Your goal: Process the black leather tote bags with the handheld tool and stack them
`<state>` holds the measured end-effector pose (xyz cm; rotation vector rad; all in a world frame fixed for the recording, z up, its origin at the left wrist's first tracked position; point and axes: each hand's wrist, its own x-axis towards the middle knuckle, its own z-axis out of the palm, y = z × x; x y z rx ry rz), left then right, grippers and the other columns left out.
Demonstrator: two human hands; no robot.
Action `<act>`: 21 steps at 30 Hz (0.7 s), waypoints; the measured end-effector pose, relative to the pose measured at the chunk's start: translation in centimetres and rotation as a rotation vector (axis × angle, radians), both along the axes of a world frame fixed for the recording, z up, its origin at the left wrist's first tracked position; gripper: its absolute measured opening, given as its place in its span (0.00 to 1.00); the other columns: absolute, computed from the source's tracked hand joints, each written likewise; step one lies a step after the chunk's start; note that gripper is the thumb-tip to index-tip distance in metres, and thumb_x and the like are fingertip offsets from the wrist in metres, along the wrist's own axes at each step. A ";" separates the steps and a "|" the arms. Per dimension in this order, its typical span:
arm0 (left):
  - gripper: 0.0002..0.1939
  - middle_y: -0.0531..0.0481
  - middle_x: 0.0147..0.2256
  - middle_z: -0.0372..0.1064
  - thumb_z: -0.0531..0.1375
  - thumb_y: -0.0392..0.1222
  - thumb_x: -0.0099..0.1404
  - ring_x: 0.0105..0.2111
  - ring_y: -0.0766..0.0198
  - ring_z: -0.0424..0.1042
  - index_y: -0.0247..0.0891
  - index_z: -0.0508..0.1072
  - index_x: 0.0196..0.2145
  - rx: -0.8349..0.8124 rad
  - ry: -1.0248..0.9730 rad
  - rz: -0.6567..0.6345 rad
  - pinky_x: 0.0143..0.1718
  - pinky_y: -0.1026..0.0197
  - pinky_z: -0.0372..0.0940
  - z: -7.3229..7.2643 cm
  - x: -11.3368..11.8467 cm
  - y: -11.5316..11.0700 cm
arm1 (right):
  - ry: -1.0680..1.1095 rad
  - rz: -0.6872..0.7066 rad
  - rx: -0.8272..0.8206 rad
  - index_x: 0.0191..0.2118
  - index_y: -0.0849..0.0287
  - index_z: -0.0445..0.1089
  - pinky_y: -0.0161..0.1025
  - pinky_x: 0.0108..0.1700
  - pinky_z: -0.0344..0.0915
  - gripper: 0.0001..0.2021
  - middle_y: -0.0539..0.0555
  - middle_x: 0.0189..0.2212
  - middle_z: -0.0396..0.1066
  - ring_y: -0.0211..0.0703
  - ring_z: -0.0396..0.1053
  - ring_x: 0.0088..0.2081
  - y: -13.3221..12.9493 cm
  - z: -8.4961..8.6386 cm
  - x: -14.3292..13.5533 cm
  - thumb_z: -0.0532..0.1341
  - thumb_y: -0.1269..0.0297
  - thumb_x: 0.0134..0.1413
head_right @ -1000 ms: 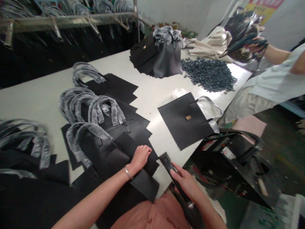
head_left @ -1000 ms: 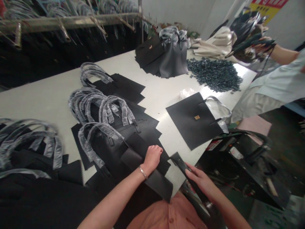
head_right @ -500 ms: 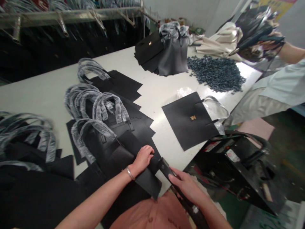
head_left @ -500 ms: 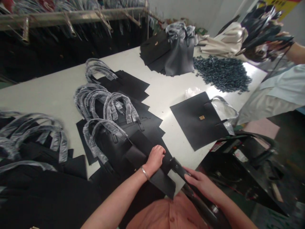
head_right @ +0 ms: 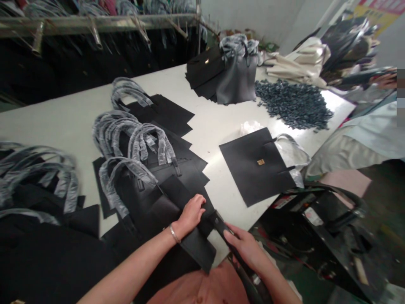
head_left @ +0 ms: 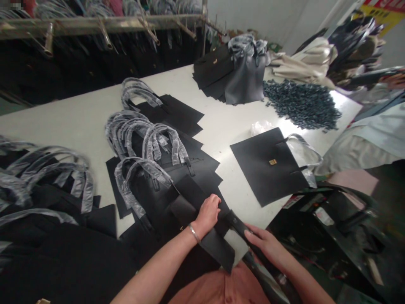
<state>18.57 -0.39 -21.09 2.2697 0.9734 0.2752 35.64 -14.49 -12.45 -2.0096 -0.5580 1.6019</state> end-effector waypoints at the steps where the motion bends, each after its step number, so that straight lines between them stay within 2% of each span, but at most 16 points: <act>1: 0.16 0.45 0.49 0.64 0.63 0.29 0.58 0.48 0.57 0.65 0.39 0.64 0.42 0.025 0.010 0.002 0.48 0.55 0.64 0.1 0.0 0.2 | 0.000 -0.001 0.019 0.56 0.56 0.69 0.32 0.17 0.59 0.28 0.45 0.15 0.66 0.37 0.62 0.14 1.0 0.0 0.0 0.60 0.48 0.52; 3: 0.22 0.39 0.57 0.57 0.64 0.32 0.57 0.54 0.53 0.60 0.37 0.62 0.48 0.108 0.061 0.004 0.51 0.54 0.63 0.2 0.3 0.9 | -0.029 -0.005 0.053 0.58 0.55 0.66 0.31 0.17 0.59 0.27 0.45 0.17 0.66 0.36 0.63 0.15 3.4 0.0 0.3 0.58 0.50 0.55; 5: 0.23 0.36 0.59 0.53 0.63 0.32 0.60 0.56 0.52 0.59 0.35 0.61 0.51 0.201 0.127 0.001 0.51 0.53 0.63 0.2 0.9 2.4 | -0.070 -0.018 0.073 0.59 0.55 0.64 0.31 0.17 0.61 0.27 0.45 0.19 0.66 0.35 0.64 0.15 5.8 0.1 1.0 0.58 0.52 0.55; 7: 0.19 0.35 0.57 0.57 0.57 0.30 0.64 0.53 0.53 0.63 0.34 0.61 0.52 0.270 0.166 -0.027 0.48 0.54 0.65 0.1 1.8 4.5 | -0.075 -0.020 0.084 0.59 0.54 0.64 0.31 0.17 0.62 0.26 0.46 0.19 0.66 0.35 0.64 0.15 7.8 0.3 1.8 0.59 0.53 0.55; 10: 0.14 0.35 0.48 0.66 0.51 0.27 0.65 0.47 0.53 0.66 0.32 0.66 0.47 0.341 0.181 -0.134 0.42 0.53 0.66 0.0 3.4 7.5 | -0.081 -0.013 0.095 0.59 0.54 0.64 0.31 0.17 0.62 0.26 0.45 0.19 0.66 0.35 0.64 0.15 9.5 0.6 2.5 0.59 0.52 0.56; 13: 0.11 0.32 0.40 0.69 0.51 0.27 0.64 0.44 0.48 0.68 0.28 0.71 0.41 0.400 0.208 -0.275 0.36 0.52 0.67 -0.4 4.8 9.2 | -0.061 -0.030 0.098 0.60 0.54 0.61 0.32 0.17 0.63 0.28 0.45 0.19 0.66 0.36 0.66 0.15 10.0 0.6 2.5 0.58 0.51 0.56; 18: 0.15 0.19 0.42 0.69 0.48 0.28 0.64 0.36 0.43 0.73 0.18 0.70 0.43 0.466 0.263 -0.421 0.24 0.52 0.66 -1.1 5.5 9.7 | 0.044 -0.152 0.082 0.62 0.55 0.57 0.32 0.17 0.62 0.31 0.46 0.18 0.67 0.37 0.66 0.15 9.4 0.0 2.8 0.59 0.49 0.55; 21: 0.16 0.20 0.41 0.69 0.47 0.28 0.65 0.34 0.43 0.74 0.19 0.70 0.44 0.480 0.265 -0.464 0.23 0.50 0.66 -1.3 5.4 9.8 | 0.033 -0.220 0.082 0.62 0.57 0.57 0.33 0.18 0.63 0.33 0.46 0.18 0.67 0.38 0.67 0.16 9.1 -0.3 3.4 0.61 0.49 0.54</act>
